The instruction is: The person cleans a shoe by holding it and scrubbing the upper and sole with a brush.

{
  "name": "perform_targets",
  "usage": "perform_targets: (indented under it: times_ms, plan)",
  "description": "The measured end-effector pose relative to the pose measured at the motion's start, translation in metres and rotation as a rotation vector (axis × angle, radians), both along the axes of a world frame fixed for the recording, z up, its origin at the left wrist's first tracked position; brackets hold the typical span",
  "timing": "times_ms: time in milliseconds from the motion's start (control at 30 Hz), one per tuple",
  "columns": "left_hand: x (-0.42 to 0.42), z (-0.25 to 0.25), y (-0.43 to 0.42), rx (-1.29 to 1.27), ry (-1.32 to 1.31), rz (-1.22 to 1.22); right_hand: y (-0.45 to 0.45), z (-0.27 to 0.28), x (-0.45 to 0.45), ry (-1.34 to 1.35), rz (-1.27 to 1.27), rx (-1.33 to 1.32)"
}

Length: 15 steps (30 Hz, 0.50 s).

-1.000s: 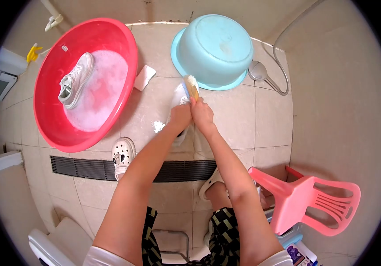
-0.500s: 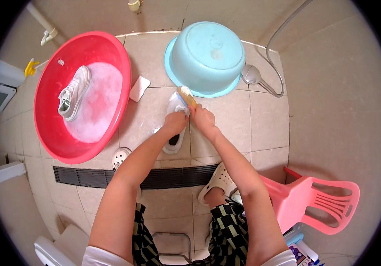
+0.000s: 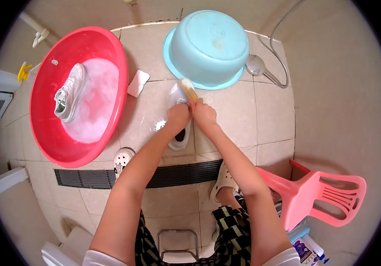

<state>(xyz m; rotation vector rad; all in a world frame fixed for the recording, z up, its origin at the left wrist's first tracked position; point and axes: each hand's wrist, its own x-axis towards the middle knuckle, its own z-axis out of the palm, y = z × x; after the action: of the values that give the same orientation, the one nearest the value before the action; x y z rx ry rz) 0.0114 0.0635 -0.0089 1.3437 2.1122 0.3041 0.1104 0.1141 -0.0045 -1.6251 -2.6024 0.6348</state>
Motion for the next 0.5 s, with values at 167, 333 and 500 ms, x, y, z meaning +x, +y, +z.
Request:
perform_targets:
  times_ms: [167,333,500]
  plan:
    - [-0.007,-0.014,-0.006,0.054,-0.068,-0.048,-0.031,0.004,0.033,-0.024,-0.003,-0.007]
    - [-0.014,-0.016,-0.018,0.126,-0.143,-0.162,-0.024,-0.017,0.021,0.002,-0.012,0.078]
    - [-0.013,-0.018,-0.014,0.248,-0.116,-0.166,0.004,-0.024,0.008,-0.018,0.052,0.113]
